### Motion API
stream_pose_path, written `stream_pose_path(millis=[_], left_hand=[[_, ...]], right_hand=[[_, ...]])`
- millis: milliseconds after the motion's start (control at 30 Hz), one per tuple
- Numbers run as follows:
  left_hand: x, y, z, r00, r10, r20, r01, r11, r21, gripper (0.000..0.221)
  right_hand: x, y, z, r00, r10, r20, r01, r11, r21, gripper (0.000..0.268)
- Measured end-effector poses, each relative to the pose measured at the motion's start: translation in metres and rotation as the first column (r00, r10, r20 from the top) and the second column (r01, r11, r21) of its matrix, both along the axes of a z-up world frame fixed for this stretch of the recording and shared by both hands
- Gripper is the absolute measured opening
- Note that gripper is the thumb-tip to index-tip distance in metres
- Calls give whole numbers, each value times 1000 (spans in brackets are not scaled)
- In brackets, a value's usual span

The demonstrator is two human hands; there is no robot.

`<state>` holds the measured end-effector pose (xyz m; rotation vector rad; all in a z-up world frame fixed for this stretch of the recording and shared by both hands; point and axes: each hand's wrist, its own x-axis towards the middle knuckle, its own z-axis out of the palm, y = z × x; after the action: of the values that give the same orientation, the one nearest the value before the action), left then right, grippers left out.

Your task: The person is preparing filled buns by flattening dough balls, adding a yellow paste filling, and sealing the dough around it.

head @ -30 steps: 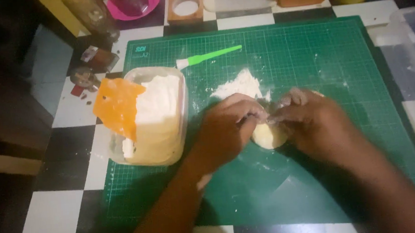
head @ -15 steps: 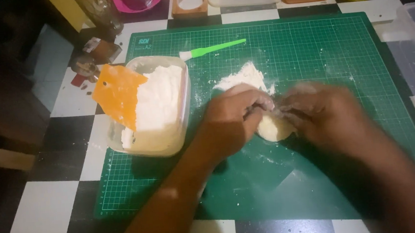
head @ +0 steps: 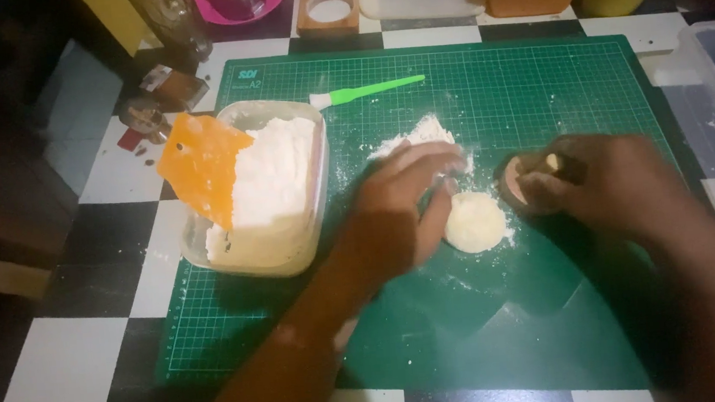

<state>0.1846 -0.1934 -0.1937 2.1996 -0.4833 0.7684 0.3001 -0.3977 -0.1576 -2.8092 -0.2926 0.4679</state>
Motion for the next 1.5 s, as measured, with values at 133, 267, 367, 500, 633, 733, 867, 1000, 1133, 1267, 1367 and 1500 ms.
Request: stream_pose_path(millis=[133, 267, 367, 500, 633, 733, 867, 1000, 1133, 1267, 1367, 1500], left_hand=[[2, 1, -3, 995, 91, 50, -89, 995, -53, 26], [5, 0, -7, 994, 110, 16, -108, 990, -96, 26], [2, -1, -3, 991, 135, -19, -135, 989, -59, 27], [5, -1, -10, 988, 145, 53, -143, 989, -45, 24], [2, -2, -6, 988, 151, -24, -152, 987, -56, 27], [2, -2, -5, 988, 156, -9, -156, 987, -45, 27], [4, -2, -3, 975, 141, -169, -157, 984, -82, 33], [2, -5, -1, 970, 153, -189, -178, 976, -127, 31], [0, -3, -1, 986, 136, -96, -146, 983, -109, 28], [0, -3, 0, 986, 129, -102, -138, 986, -89, 28], [1, -4, -3, 992, 123, -35, -126, 986, -109, 26], [1, -5, 0, 988, 113, -101, -125, 985, -121, 29]], right_hand=[[-31, 20, 21, 998, 5, 56, -13, 989, 150, 24], [-44, 29, 10, 977, 205, 59, -211, 967, 140, 28], [-41, 34, -1, 969, 246, -1, -245, 969, 36, 26], [-42, 41, 5, 985, 108, -132, -112, 993, -24, 26], [-41, 37, -1, 979, 195, -52, -194, 981, 24, 27], [-36, 33, -4, 974, 225, -9, -225, 974, 14, 29], [-27, 21, -38, 842, 471, 263, -517, 844, 142, 21], [-23, 20, -45, 847, 468, 250, -504, 858, 100, 18], [-21, 20, -49, 851, 472, 229, -507, 853, 126, 26], [-16, 13, -59, 729, 557, 396, -670, 700, 249, 19], [-19, 14, -58, 727, 543, 420, -672, 690, 269, 20], [-15, 13, -64, 737, 550, 392, -656, 723, 217, 25]])
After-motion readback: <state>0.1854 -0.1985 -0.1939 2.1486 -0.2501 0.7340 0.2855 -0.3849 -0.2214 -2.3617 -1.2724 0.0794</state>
